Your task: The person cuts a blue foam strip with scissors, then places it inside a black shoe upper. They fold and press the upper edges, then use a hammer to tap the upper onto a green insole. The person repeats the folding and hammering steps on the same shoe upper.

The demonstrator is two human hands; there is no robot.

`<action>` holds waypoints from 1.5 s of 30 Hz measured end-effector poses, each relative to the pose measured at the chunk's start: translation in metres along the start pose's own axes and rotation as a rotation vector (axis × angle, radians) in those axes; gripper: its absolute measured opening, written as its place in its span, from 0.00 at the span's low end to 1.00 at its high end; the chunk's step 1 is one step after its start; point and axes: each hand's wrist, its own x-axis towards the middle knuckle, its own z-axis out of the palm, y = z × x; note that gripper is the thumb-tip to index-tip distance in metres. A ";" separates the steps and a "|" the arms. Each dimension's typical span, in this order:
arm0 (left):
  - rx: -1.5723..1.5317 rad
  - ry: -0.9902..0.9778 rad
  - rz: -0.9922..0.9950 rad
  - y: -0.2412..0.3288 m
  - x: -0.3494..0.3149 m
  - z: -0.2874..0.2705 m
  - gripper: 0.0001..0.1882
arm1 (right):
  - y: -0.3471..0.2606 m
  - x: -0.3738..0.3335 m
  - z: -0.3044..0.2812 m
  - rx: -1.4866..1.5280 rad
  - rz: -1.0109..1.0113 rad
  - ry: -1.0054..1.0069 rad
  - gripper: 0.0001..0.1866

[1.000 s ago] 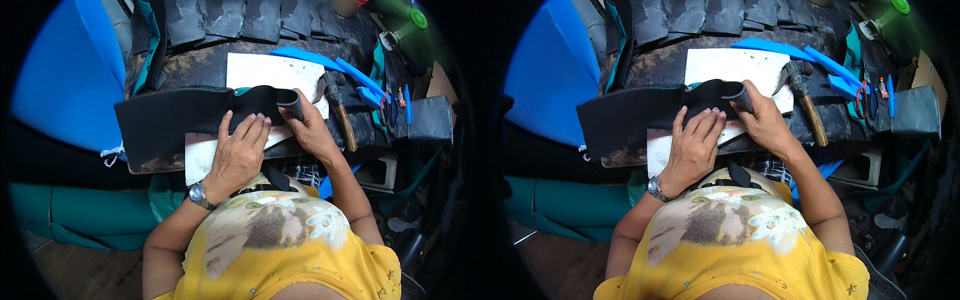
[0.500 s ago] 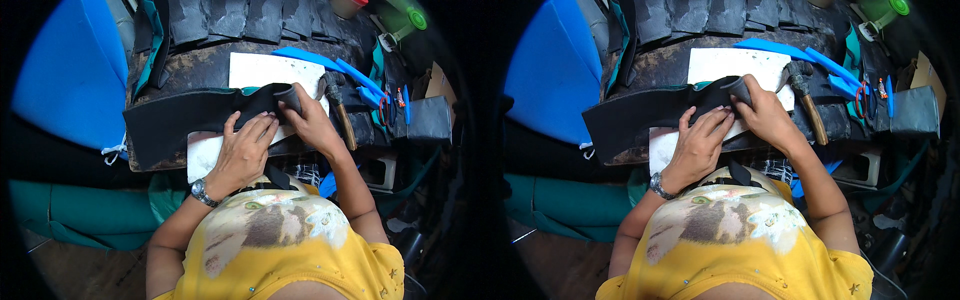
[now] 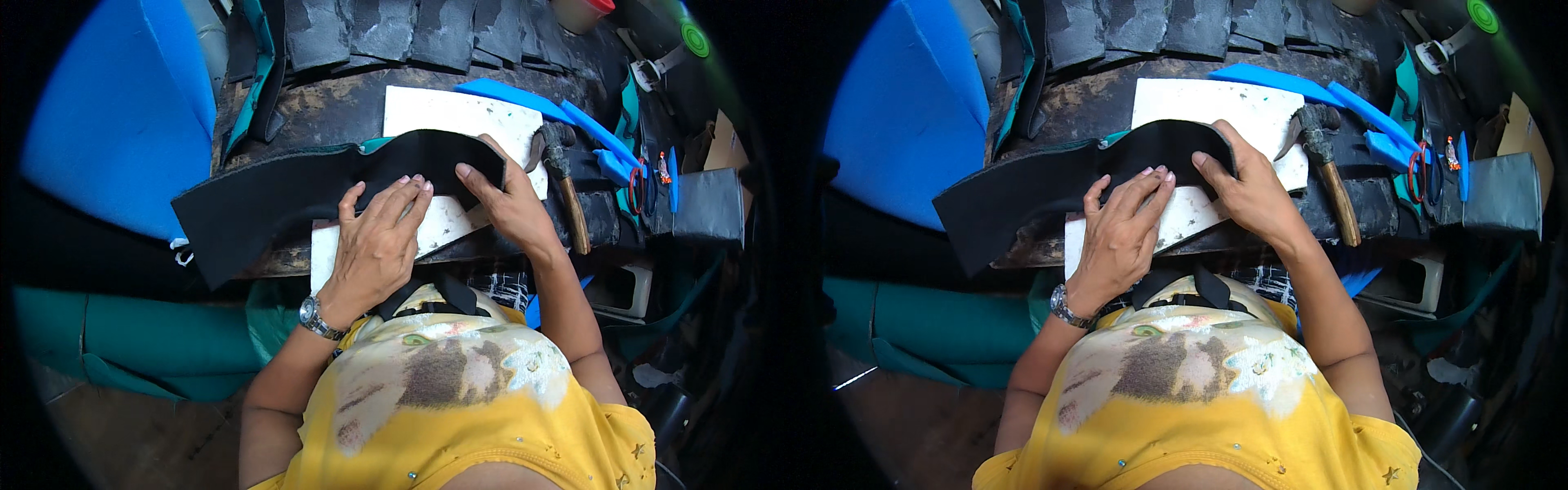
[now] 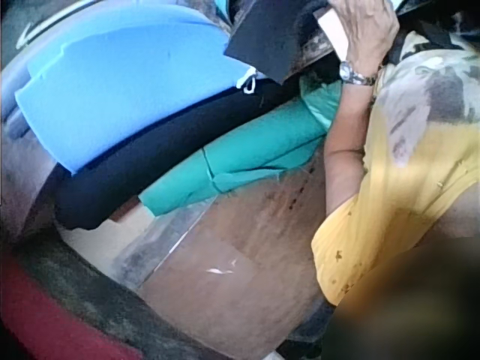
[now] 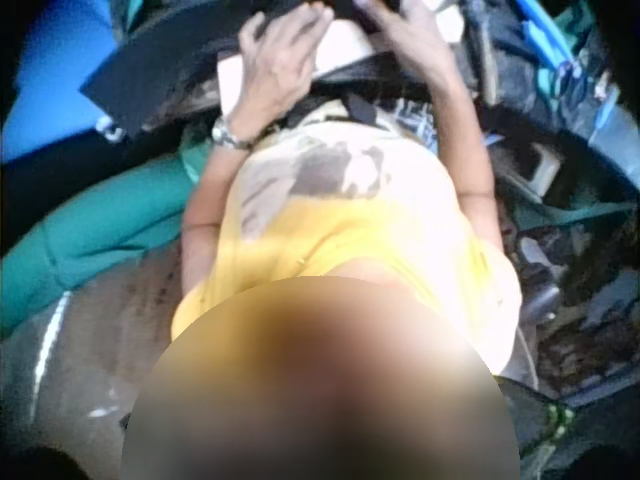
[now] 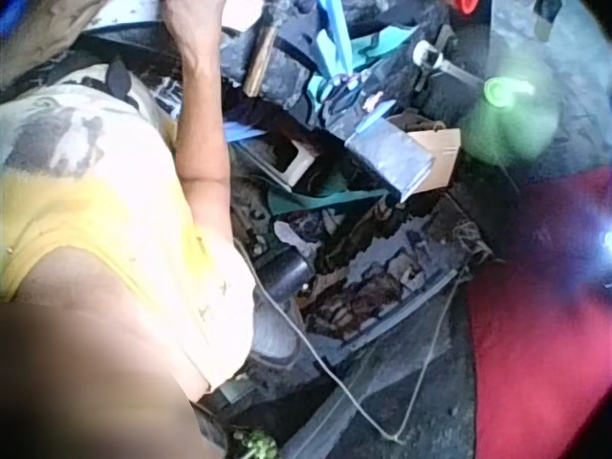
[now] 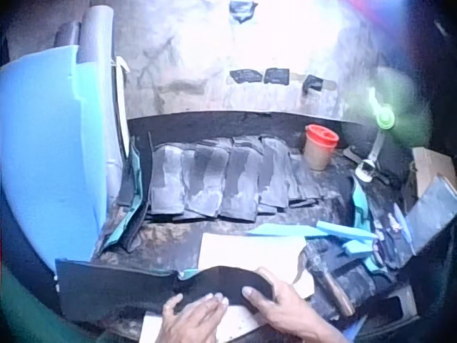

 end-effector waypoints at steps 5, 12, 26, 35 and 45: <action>0.082 0.023 0.000 0.007 0.003 0.002 0.32 | -0.002 0.013 0.006 -0.273 -0.073 -0.012 0.11; -0.093 0.027 0.035 0.005 0.012 0.003 0.30 | -0.009 0.030 0.003 -0.312 0.112 0.038 0.12; 0.053 -0.010 0.079 0.003 0.012 0.008 0.31 | -0.004 0.018 -0.002 -0.288 -0.005 0.016 0.10; 0.168 0.034 0.074 0.015 0.019 0.012 0.29 | 0.003 0.000 -0.005 -0.130 -0.079 0.106 0.13; -0.046 0.044 0.141 0.006 0.021 0.009 0.30 | 0.012 0.006 -0.006 -0.224 -0.189 0.027 0.16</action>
